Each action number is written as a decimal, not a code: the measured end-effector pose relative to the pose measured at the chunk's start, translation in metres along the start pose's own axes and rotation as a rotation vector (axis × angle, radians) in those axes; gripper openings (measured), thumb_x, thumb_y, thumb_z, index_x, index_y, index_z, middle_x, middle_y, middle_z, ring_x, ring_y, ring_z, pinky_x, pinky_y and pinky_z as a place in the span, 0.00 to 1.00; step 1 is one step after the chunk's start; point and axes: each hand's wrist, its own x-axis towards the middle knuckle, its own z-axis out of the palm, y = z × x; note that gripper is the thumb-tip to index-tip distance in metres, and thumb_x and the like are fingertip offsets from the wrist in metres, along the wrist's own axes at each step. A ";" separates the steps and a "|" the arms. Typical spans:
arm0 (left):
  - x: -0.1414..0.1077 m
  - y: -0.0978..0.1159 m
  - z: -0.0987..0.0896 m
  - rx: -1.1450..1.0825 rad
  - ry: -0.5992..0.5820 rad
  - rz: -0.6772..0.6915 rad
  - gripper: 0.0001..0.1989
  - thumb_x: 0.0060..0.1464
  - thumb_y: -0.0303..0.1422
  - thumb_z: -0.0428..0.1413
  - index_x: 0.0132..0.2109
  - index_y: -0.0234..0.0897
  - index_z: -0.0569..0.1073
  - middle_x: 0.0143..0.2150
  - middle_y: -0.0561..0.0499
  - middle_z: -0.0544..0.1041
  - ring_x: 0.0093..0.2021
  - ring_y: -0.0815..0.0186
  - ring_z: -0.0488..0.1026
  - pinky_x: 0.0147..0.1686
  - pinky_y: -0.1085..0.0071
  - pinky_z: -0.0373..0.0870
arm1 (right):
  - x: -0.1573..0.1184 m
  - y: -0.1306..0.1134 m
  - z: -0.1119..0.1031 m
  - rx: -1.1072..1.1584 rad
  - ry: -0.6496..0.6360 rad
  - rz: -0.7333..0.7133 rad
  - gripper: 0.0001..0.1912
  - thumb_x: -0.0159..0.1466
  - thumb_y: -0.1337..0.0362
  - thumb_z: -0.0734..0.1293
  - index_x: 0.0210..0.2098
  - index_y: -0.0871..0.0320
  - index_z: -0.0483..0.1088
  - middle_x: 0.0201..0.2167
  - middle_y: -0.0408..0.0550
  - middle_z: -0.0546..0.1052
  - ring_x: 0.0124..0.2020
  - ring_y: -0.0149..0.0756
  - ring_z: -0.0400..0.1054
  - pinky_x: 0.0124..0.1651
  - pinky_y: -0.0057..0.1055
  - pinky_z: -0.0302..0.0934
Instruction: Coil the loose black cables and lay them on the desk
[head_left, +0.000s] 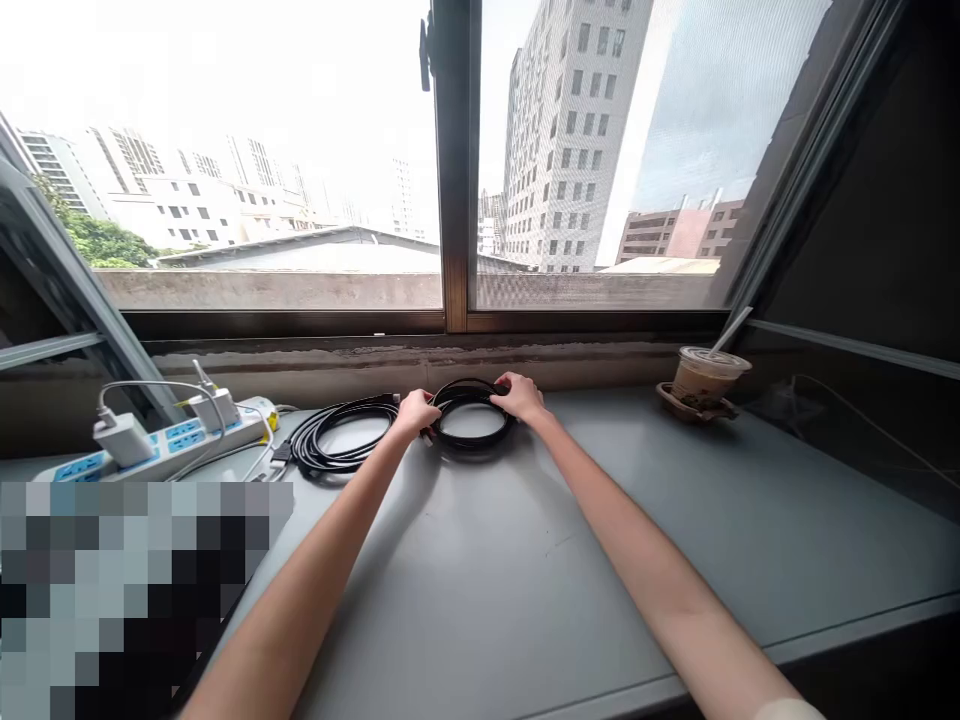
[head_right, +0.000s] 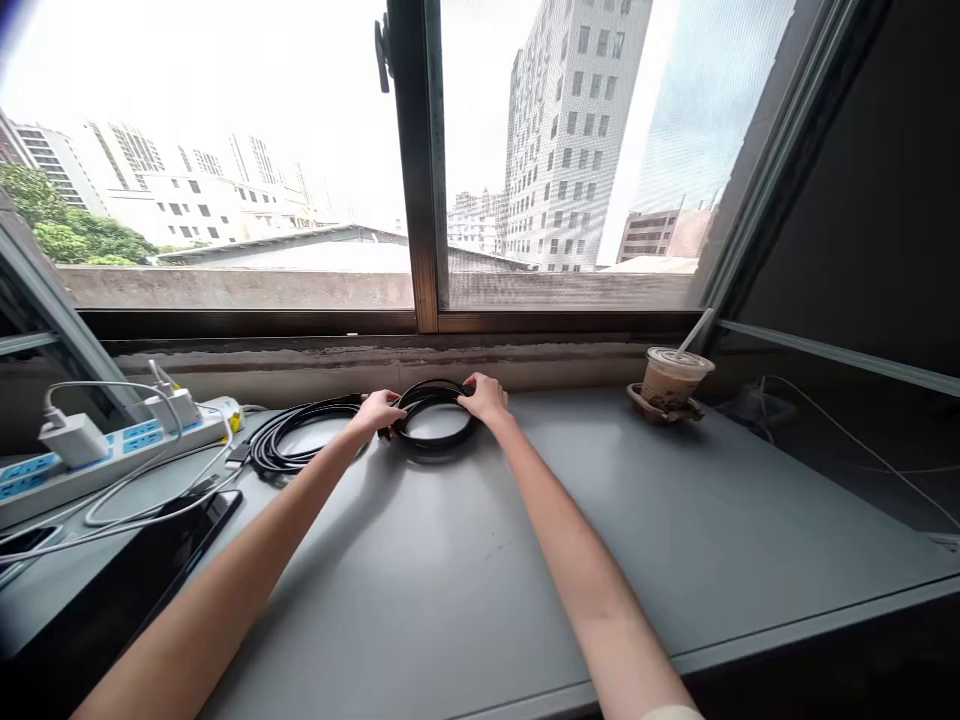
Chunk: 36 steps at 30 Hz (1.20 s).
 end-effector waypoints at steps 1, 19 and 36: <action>0.001 0.000 0.000 0.016 0.010 0.007 0.18 0.41 0.21 0.56 0.44 0.29 0.71 0.31 0.46 0.76 0.18 0.69 0.69 0.18 0.76 0.64 | -0.001 0.000 0.001 -0.014 0.001 0.004 0.14 0.57 0.64 0.69 0.43 0.60 0.70 0.39 0.48 0.73 0.44 0.38 0.67 0.49 0.43 0.60; -0.010 0.030 -0.034 0.275 0.147 0.167 0.14 0.40 0.31 0.61 0.39 0.36 0.76 0.39 0.44 0.77 0.44 0.55 0.73 0.44 0.65 0.68 | 0.001 0.004 0.000 -0.085 0.023 0.062 0.18 0.57 0.54 0.68 0.42 0.60 0.71 0.43 0.49 0.73 0.45 0.38 0.67 0.50 0.42 0.60; -0.057 0.063 -0.128 0.216 0.390 0.255 0.15 0.51 0.38 0.53 0.42 0.35 0.76 0.35 0.50 0.78 0.33 0.69 0.74 0.37 0.76 0.68 | -0.034 -0.084 -0.112 0.008 0.219 -0.126 0.13 0.61 0.54 0.63 0.42 0.49 0.73 0.38 0.39 0.76 0.40 0.29 0.69 0.43 0.25 0.60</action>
